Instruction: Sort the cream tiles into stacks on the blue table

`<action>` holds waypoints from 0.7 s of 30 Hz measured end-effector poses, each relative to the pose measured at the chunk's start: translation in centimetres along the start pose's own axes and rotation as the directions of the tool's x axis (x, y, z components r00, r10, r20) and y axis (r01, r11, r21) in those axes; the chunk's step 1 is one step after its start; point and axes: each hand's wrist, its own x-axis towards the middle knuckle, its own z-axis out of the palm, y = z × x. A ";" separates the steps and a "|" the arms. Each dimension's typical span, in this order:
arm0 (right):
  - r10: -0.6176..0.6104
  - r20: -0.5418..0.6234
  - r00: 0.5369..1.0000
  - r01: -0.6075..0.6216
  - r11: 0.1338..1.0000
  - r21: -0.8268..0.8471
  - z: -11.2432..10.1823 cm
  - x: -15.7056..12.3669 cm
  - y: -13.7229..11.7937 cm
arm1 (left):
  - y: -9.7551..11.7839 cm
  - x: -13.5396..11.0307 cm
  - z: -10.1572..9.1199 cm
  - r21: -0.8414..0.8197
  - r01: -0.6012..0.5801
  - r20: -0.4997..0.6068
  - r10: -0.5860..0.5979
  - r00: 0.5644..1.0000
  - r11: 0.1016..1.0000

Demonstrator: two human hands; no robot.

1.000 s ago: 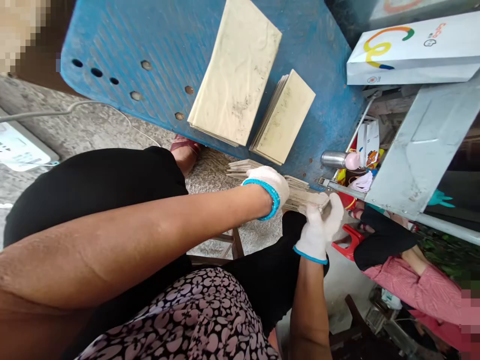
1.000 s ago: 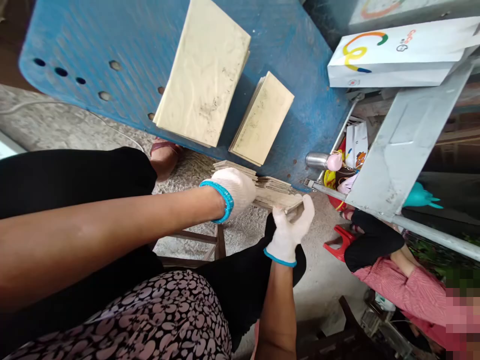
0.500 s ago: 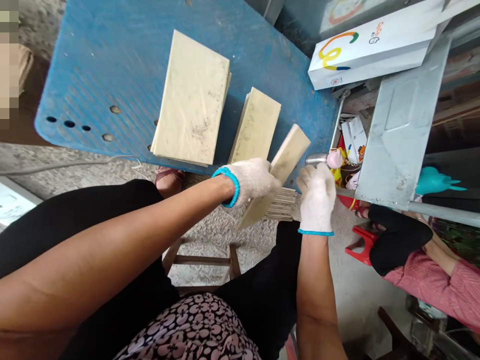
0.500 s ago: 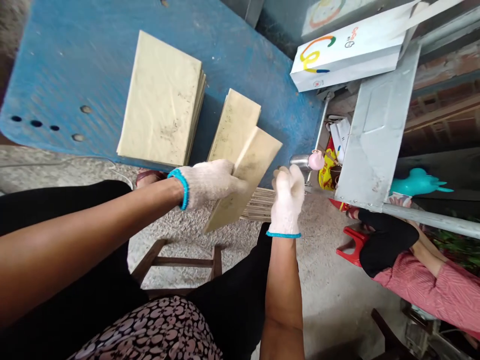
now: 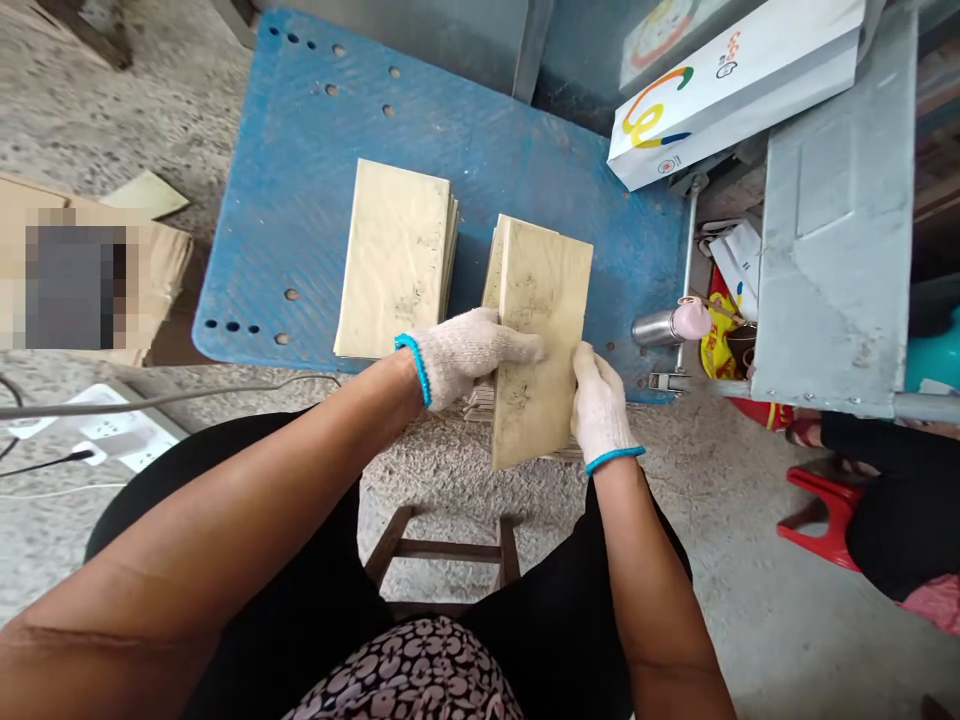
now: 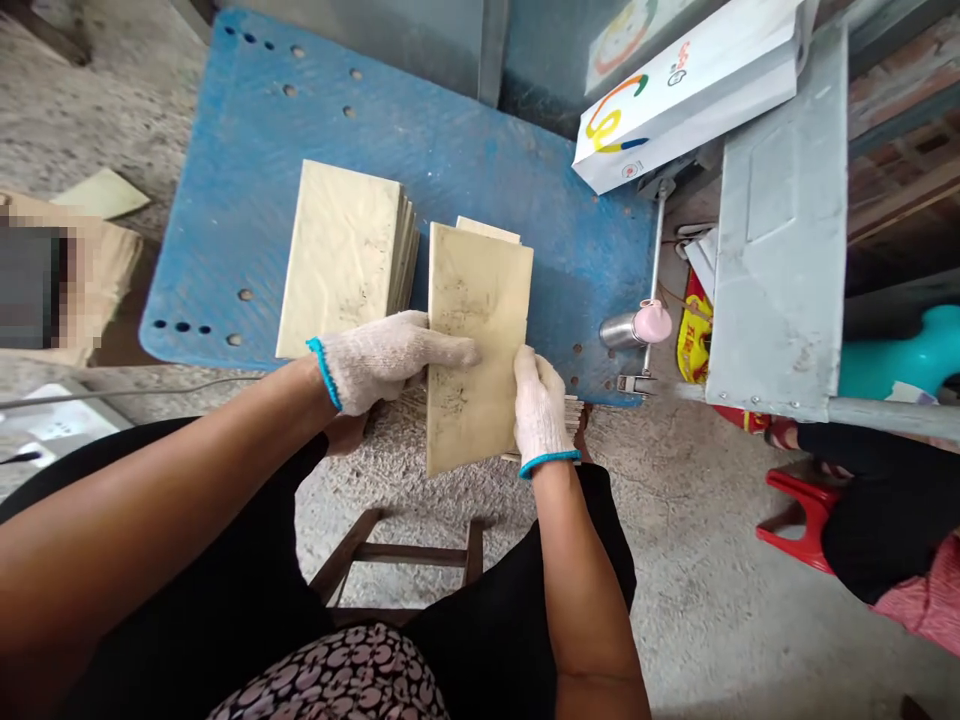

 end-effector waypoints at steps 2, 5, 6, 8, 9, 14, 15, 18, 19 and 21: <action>0.026 -0.034 0.999 -0.024 0.999 0.045 0.2 0.0 0.0 | -0.4 0.3 0.1 -0.049 -0.011 0.032 0.012 0.999 0.999; 0.010 -0.116 0.993 -0.002 0.997 0.076 0.3 0.4 -0.4 | -0.8 0.8 0.4 -0.163 -0.033 0.069 0.044 0.997 0.986; 0.003 -0.138 0.990 0.009 0.996 0.086 0.3 0.5 -0.5 | -0.9 1.0 0.5 -0.209 -0.051 0.077 0.068 0.995 0.977; -0.002 -0.183 0.983 0.019 0.996 0.089 0.3 1.0 -0.7 | -1.0 1.3 0.5 -0.292 -0.072 0.098 0.105 0.990 0.954; -0.002 -0.211 0.977 0.020 0.996 0.084 0.2 1.2 -0.8 | -1.1 1.5 0.5 -0.321 -0.069 0.109 0.109 0.988 0.944; -0.048 -0.309 0.950 0.061 0.998 0.033 0.1 1.8 -0.9 | -1.4 1.7 0.7 -0.412 -0.006 -0.013 0.000 1.000 0.911; -0.057 -0.314 0.948 0.068 0.997 0.023 0.2 1.9 -0.8 | -1.3 1.7 0.8 -0.427 0.013 -0.077 -0.051 0.996 0.904; -0.053 -0.317 0.947 0.065 0.998 0.027 0.3 2.0 -0.5 | -1.1 1.6 1.2 -0.433 0.093 -0.283 -0.233 0.931 0.897; -0.047 -0.317 0.947 0.059 0.998 0.030 0.3 2.1 -0.4 | -1.2 1.6 1.4 -0.415 0.112 -0.338 -0.268 0.902 0.903; -0.040 -0.314 0.948 0.048 0.999 0.016 0.4 2.3 0.0 | -1.4 1.9 1.5 -0.362 0.106 -0.416 -0.263 0.870 0.926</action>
